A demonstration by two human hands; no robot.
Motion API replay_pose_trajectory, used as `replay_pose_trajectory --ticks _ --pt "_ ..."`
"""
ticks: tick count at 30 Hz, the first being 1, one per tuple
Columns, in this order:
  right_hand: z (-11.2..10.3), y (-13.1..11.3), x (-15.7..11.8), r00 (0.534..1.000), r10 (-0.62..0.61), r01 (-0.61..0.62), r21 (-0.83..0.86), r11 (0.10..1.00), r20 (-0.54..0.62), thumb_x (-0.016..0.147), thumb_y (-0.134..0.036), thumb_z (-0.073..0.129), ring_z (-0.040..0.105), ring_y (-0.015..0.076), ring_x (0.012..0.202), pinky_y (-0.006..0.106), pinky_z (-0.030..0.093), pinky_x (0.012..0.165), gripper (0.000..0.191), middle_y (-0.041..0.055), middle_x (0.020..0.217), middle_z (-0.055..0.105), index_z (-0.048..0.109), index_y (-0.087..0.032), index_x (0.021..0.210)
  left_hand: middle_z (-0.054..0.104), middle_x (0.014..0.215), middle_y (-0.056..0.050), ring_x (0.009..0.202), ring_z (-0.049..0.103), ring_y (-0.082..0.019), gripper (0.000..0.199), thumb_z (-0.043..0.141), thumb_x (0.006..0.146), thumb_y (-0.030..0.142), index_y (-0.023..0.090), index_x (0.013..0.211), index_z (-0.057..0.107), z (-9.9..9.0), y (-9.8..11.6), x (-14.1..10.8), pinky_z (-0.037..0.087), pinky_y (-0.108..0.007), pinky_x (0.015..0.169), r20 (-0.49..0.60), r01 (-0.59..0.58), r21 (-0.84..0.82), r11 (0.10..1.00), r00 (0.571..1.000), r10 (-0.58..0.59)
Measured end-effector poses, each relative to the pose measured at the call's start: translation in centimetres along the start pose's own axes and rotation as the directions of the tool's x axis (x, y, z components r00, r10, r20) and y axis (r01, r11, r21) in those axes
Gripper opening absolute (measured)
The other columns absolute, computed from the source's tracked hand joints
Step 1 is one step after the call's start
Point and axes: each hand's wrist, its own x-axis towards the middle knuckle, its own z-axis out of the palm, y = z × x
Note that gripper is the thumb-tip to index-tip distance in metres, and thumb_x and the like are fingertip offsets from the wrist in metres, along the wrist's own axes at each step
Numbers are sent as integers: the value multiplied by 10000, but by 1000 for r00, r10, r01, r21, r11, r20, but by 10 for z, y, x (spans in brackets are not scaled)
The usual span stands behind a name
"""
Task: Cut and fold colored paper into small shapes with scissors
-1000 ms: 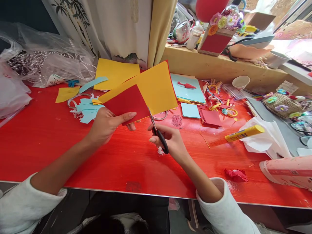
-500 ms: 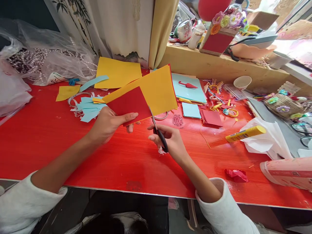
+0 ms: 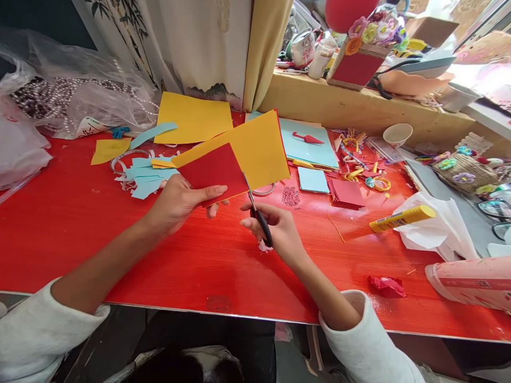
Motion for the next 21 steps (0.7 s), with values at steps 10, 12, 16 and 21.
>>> replay_pose_trajectory --ticks 10,12,16,21 --pt "-1 -2 1 1000 8 -8 10 1000 -5 729 -445 744 402 64 398 211 304 379 372 -68 481 449 681 -155 953 557 411 -7 505 574 -109 420 717 755 349 147 414 579 -2 -2 0 502 -247 652 54 32 -22 999 998 -31" --pt "0 -3 1 1000 18 -18 -4 1000 -7 724 -453 747 398 63 397 211 305 381 382 -71 474 441 679 -153 951 552 410 -13 541 600 -124 431 712 758 356 150 405 575 -2 -3 1 502 -246 648 66 39 -18 999 997 -38" --pt "1 -4 0 999 30 -31 -49 998 -20 729 -459 742 379 62 377 216 303 381 372 -82 445 414 677 -155 933 546 412 -21 603 636 -162 399 725 739 366 146 435 588 -2 -7 1 496 -258 613 63 73 -47 996 996 -70" --pt "0 -3 2 999 36 -36 -2 999 -14 713 -472 749 396 66 392 216 289 379 408 -71 475 439 682 -150 955 548 414 -15 550 607 -139 383 725 737 350 141 442 598 -1 -9 2 492 -262 607 69 82 -63 995 995 -78"
